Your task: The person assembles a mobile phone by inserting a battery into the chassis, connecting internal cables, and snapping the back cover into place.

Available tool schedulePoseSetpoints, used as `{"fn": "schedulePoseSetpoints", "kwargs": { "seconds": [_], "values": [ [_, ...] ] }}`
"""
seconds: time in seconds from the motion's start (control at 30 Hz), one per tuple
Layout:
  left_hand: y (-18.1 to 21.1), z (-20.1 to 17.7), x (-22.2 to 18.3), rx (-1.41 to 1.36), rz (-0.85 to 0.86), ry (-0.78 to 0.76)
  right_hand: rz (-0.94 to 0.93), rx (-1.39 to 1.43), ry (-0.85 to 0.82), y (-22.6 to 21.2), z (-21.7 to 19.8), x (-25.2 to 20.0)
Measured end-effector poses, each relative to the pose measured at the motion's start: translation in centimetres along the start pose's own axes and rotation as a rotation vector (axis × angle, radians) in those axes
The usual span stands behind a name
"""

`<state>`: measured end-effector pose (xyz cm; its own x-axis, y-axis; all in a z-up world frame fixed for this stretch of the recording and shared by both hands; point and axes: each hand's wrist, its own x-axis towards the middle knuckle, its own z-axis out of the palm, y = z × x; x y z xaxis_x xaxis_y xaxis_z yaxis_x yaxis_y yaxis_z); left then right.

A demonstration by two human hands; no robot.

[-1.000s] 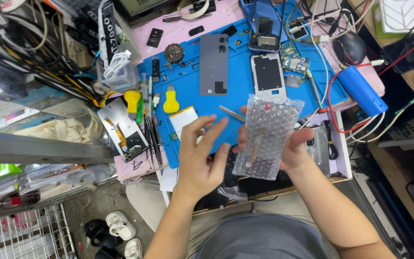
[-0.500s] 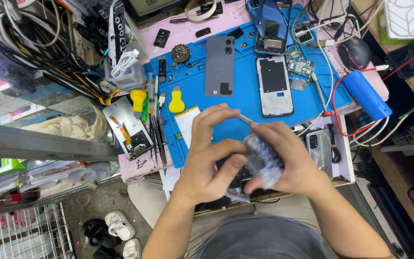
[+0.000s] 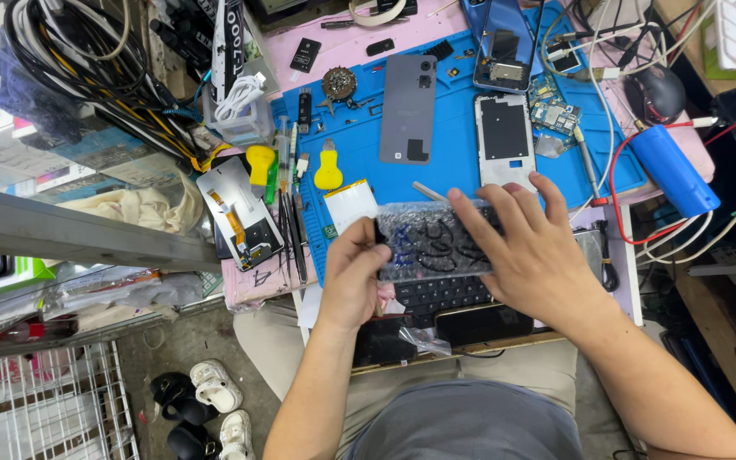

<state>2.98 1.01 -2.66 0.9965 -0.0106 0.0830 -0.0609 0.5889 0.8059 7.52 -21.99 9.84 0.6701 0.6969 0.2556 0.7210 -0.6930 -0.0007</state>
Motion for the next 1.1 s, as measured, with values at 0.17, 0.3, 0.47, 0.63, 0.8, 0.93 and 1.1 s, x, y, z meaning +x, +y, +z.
{"fn": "schedulePoseSetpoints", "kwargs": {
  "seconds": [0.17,0.3,0.47,0.63,0.8,0.93,1.1],
  "values": [
    [0.3,-0.6,0.2,-0.026,0.007,0.133,0.044,0.041,-0.013,0.6,1.0,-0.8],
    [4.4,0.3,1.4,-0.147,0.002,0.317,0.077,0.088,0.124,0.6,2.0,-1.8],
    [7.7,-1.4,3.4,0.004,0.183,0.458,0.179,0.063,0.196,-0.7,4.0,-3.2],
    [10.7,-3.8,4.0,0.093,0.373,0.461,0.232,0.084,0.145,-1.0,5.5,-4.6],
    [11.7,-3.8,4.4,0.196,0.430,0.390,0.209,0.221,0.013,-2.9,7.1,-6.6],
    [9.1,-1.8,5.3,0.365,0.159,0.410,0.189,0.299,0.002,-4.0,8.6,-7.8],
    [6.5,3.1,6.5,0.718,-0.011,0.067,0.316,0.696,0.234,-3.0,7.4,-8.4]
  ]
}}
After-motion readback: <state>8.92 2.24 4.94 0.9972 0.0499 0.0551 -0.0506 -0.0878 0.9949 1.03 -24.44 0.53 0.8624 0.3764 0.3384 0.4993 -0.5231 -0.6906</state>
